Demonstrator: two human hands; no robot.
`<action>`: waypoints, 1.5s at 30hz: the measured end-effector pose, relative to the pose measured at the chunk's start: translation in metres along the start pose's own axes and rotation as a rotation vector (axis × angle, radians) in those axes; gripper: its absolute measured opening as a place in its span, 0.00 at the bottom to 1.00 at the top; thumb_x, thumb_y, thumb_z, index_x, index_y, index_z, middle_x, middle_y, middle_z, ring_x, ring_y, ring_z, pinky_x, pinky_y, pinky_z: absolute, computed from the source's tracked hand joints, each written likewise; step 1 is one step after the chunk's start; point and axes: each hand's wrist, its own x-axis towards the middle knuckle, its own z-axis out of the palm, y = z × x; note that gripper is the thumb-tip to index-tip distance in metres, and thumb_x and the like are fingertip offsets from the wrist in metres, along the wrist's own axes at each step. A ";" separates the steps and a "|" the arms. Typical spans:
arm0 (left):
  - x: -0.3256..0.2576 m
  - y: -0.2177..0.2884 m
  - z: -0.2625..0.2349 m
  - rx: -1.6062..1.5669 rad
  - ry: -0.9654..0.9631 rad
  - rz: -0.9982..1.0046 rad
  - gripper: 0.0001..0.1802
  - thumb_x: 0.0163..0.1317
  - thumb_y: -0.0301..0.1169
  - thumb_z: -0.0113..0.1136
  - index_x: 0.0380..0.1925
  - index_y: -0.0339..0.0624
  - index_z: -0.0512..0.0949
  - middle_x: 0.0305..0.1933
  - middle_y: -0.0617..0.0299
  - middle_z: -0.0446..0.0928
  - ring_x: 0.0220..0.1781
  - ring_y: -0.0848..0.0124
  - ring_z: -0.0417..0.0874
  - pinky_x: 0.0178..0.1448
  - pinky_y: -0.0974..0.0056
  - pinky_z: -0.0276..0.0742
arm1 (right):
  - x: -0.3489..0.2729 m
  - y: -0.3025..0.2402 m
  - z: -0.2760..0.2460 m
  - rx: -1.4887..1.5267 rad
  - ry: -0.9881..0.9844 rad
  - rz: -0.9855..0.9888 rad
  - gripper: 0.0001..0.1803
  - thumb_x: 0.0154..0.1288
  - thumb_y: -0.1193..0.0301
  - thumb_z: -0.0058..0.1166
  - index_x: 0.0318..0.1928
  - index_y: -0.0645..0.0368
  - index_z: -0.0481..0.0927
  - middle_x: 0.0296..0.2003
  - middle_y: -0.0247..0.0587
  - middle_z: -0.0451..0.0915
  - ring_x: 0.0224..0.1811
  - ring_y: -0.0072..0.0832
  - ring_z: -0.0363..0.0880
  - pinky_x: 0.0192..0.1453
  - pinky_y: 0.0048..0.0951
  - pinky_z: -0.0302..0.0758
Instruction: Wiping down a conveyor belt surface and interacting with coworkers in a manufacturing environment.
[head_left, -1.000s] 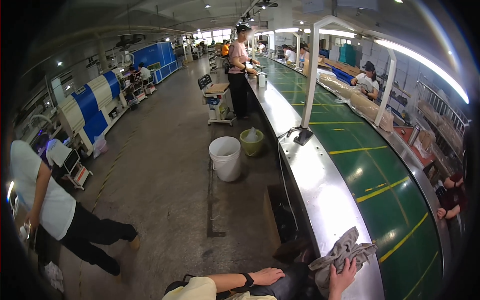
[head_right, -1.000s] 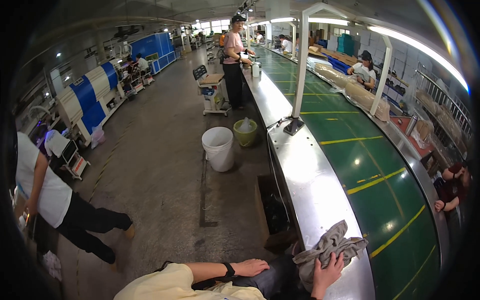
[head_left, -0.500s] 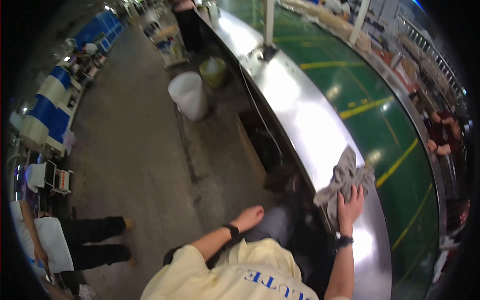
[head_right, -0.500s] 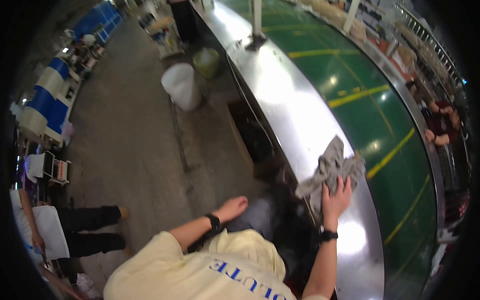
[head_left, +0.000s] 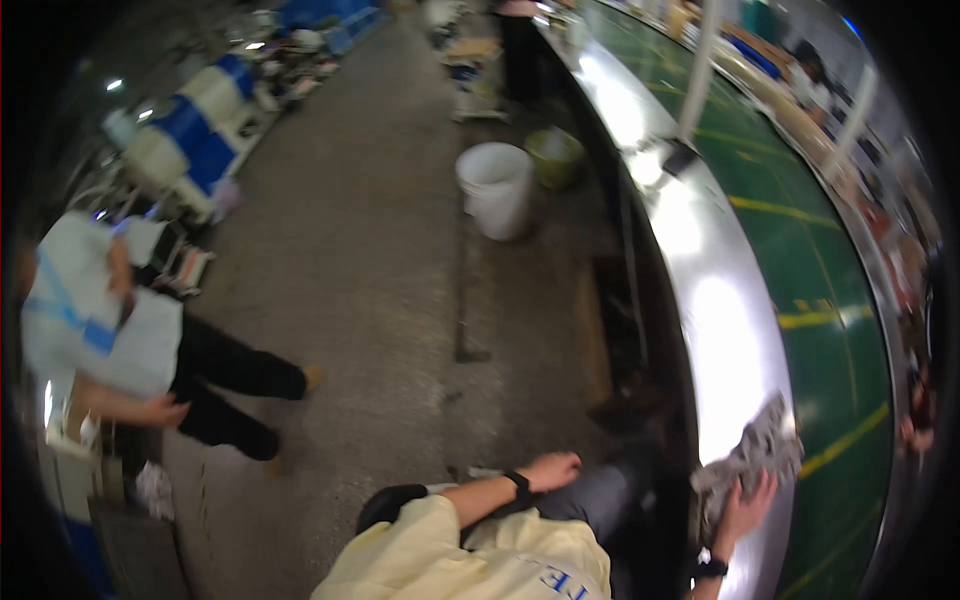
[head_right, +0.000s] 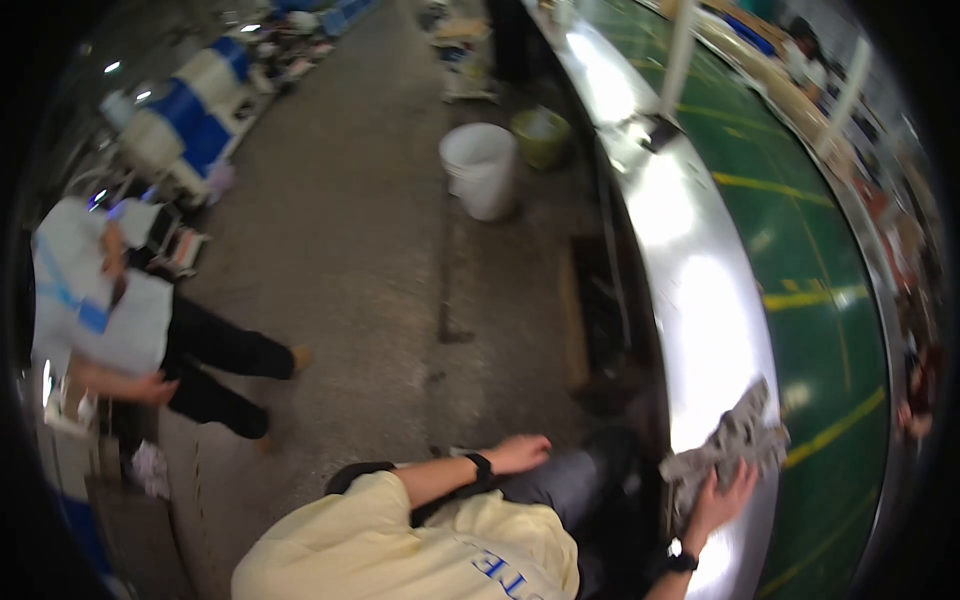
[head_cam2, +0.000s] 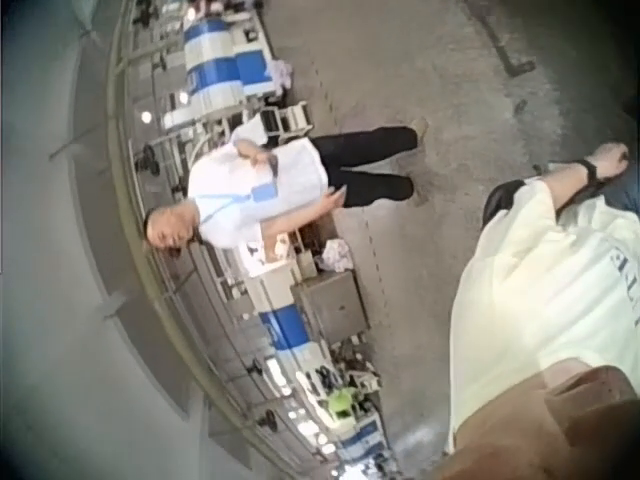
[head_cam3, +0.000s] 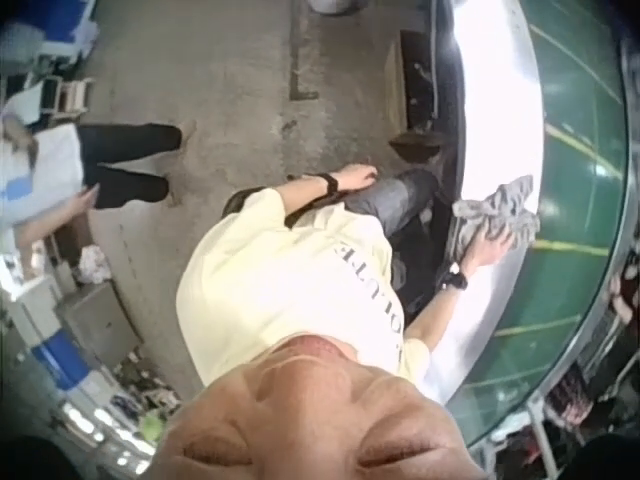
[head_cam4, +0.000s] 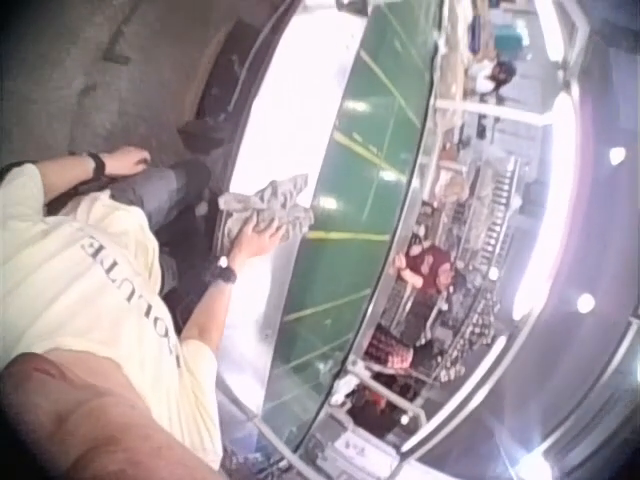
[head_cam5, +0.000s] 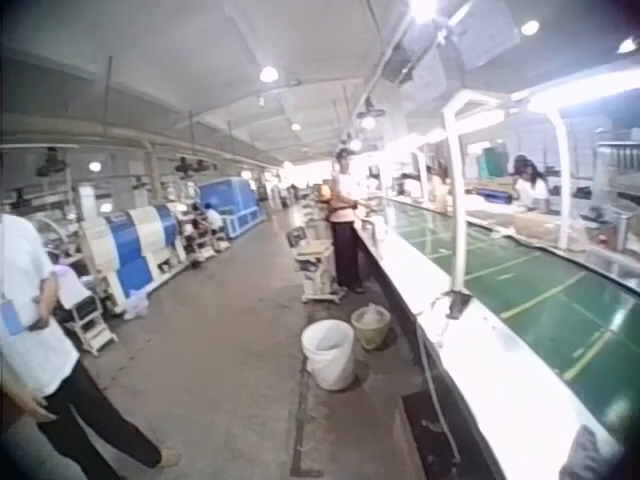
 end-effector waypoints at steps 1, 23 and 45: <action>0.004 -0.008 0.005 0.046 -0.002 0.094 0.17 0.61 0.38 0.51 0.45 0.42 0.76 0.45 0.49 0.79 0.49 0.51 0.79 0.52 0.51 0.74 | -0.001 0.006 0.003 -0.033 0.000 0.014 0.29 0.55 0.64 0.62 0.58 0.54 0.72 0.63 0.52 0.65 0.63 0.50 0.65 0.64 0.43 0.65; 0.058 0.021 0.013 0.957 -0.311 0.031 0.16 0.60 0.32 0.46 0.36 0.43 0.85 0.41 0.55 0.83 0.44 0.55 0.84 0.34 0.41 0.80 | 0.008 -0.027 -0.016 -0.002 0.016 0.022 0.33 0.52 0.47 0.62 0.55 0.50 0.77 0.58 0.57 0.70 0.59 0.52 0.69 0.61 0.47 0.68; 0.054 0.119 0.069 0.812 -0.139 0.847 0.11 0.53 0.32 0.51 0.33 0.38 0.77 0.37 0.49 0.74 0.36 0.54 0.80 0.34 0.55 0.77 | 0.000 -0.020 -0.002 0.186 0.019 0.166 0.33 0.43 0.62 0.66 0.54 0.51 0.74 0.63 0.47 0.65 0.64 0.47 0.62 0.59 0.50 0.66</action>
